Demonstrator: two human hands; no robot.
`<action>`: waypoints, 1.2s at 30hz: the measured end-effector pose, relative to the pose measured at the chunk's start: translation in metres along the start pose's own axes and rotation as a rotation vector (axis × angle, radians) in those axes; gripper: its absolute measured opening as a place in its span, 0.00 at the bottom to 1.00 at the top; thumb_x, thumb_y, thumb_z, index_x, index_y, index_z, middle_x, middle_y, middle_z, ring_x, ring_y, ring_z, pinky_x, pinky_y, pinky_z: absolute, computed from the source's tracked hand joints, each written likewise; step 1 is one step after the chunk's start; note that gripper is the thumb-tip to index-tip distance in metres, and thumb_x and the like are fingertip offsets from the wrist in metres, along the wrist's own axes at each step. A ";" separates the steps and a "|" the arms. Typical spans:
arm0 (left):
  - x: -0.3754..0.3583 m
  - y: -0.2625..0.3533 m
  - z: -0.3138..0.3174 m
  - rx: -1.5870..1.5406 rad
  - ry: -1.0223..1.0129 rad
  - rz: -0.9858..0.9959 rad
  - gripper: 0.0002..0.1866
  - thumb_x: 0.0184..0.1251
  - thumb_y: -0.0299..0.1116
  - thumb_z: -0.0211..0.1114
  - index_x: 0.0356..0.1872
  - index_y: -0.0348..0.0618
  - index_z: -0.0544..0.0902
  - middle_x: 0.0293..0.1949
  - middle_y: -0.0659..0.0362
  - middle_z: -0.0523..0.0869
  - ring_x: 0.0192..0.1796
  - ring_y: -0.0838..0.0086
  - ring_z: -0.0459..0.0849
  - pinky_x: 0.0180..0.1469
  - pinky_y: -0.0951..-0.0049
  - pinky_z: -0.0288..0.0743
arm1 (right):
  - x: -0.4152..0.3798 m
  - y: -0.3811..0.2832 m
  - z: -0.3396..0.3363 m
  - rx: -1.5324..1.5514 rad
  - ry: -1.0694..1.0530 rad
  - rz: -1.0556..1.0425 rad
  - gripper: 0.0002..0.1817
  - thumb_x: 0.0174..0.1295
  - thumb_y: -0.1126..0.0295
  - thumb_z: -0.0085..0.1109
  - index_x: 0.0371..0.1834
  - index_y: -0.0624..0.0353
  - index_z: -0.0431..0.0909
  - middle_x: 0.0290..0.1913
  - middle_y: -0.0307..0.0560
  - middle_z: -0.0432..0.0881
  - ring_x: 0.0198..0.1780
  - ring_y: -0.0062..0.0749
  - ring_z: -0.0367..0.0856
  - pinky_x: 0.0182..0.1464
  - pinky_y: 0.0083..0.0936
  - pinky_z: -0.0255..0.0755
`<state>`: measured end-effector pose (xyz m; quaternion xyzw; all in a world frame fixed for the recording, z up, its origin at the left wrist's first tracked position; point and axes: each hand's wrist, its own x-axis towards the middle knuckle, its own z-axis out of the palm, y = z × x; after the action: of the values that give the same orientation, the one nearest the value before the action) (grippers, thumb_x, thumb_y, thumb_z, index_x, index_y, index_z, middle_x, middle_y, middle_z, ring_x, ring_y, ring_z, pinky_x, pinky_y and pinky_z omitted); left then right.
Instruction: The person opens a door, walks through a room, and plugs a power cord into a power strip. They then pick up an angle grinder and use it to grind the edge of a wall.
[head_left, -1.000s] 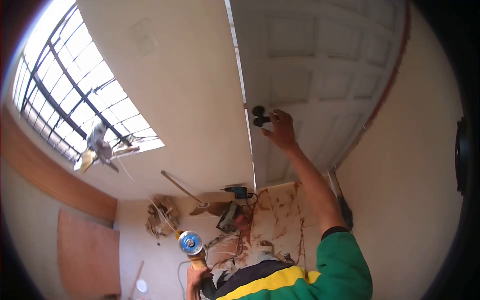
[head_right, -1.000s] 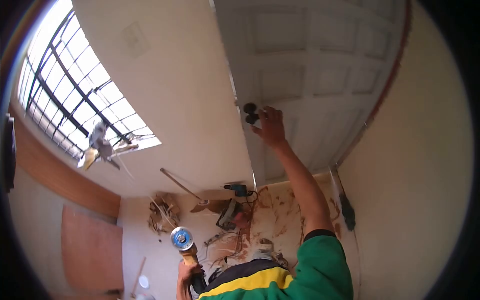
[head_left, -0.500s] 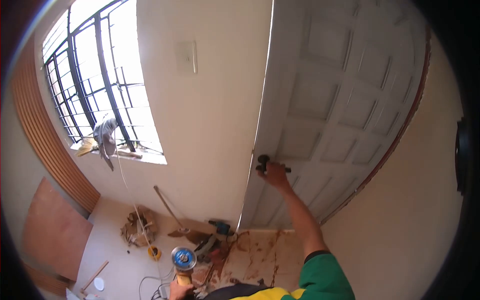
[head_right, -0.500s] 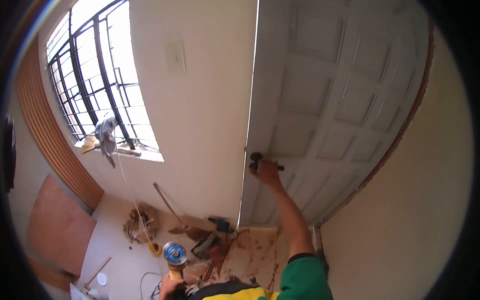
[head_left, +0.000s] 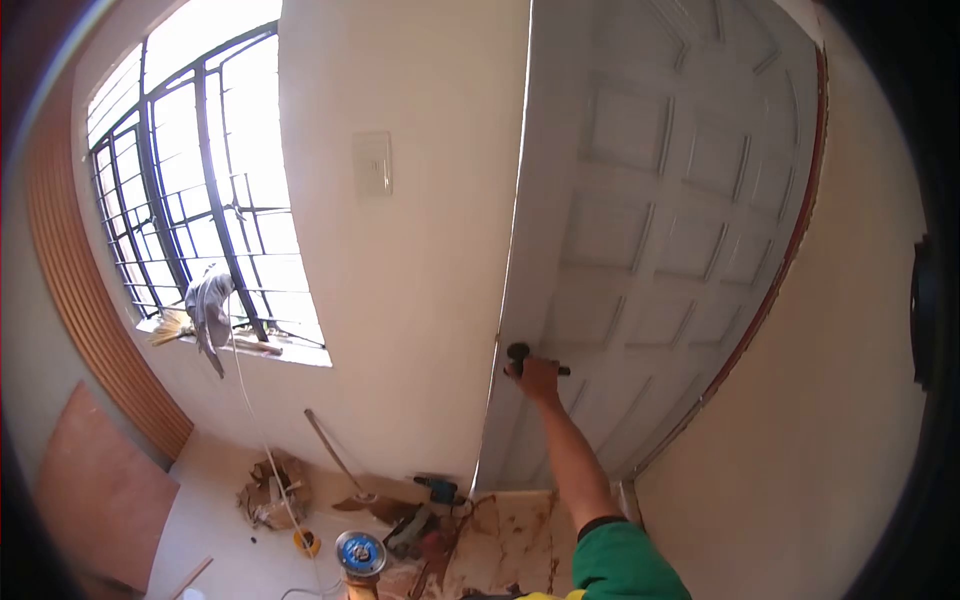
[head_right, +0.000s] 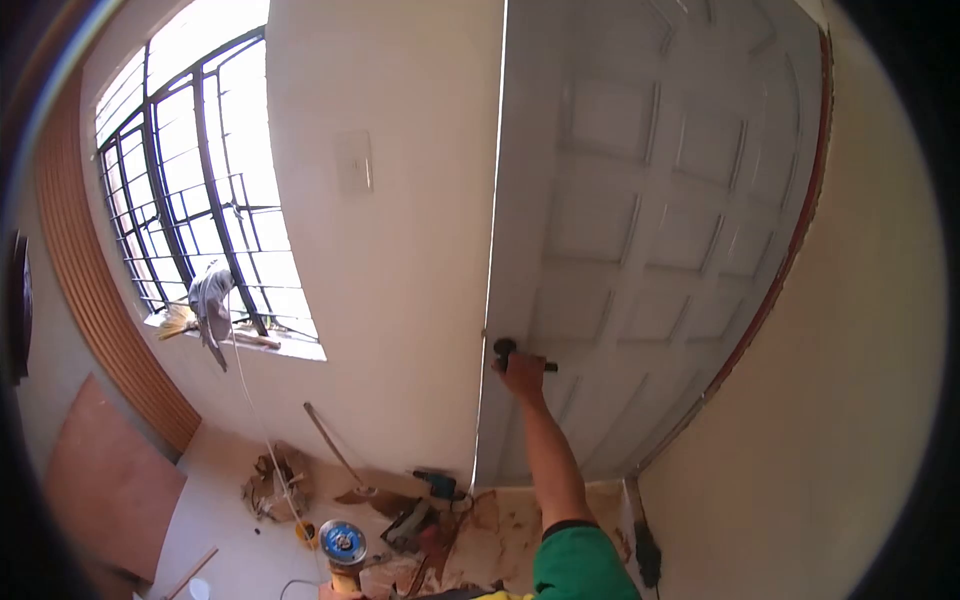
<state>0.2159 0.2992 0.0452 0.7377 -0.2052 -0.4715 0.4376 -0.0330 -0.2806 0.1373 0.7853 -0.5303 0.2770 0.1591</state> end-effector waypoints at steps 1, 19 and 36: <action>-0.002 0.002 -0.002 -0.014 0.000 -0.004 0.11 0.51 0.29 0.68 0.35 0.37 0.81 0.27 0.54 0.84 0.27 0.70 0.83 0.28 0.71 0.78 | 0.000 -0.002 -0.003 0.001 -0.011 0.021 0.28 0.56 0.40 0.58 0.22 0.58 0.80 0.24 0.50 0.82 0.31 0.50 0.82 0.43 0.52 0.68; -0.017 -0.030 -0.032 -0.043 0.046 -0.094 0.12 0.51 0.24 0.66 0.37 0.33 0.79 0.24 0.51 0.84 0.23 0.68 0.84 0.25 0.69 0.78 | 0.004 -0.006 0.000 0.057 -0.093 0.152 0.31 0.56 0.37 0.54 0.26 0.59 0.81 0.29 0.52 0.83 0.35 0.50 0.83 0.43 0.52 0.70; -0.057 0.004 -0.026 -0.073 0.106 -0.146 0.15 0.45 0.26 0.66 0.36 0.33 0.77 0.25 0.53 0.85 0.23 0.69 0.85 0.28 0.70 0.82 | 0.012 -0.005 -0.006 0.273 -0.237 0.323 0.40 0.54 0.29 0.52 0.38 0.63 0.81 0.39 0.57 0.85 0.47 0.54 0.83 0.50 0.45 0.75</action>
<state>0.2123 0.3493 0.0826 0.7583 -0.1101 -0.4695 0.4387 -0.0265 -0.2839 0.1496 0.7316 -0.6217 0.2737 -0.0582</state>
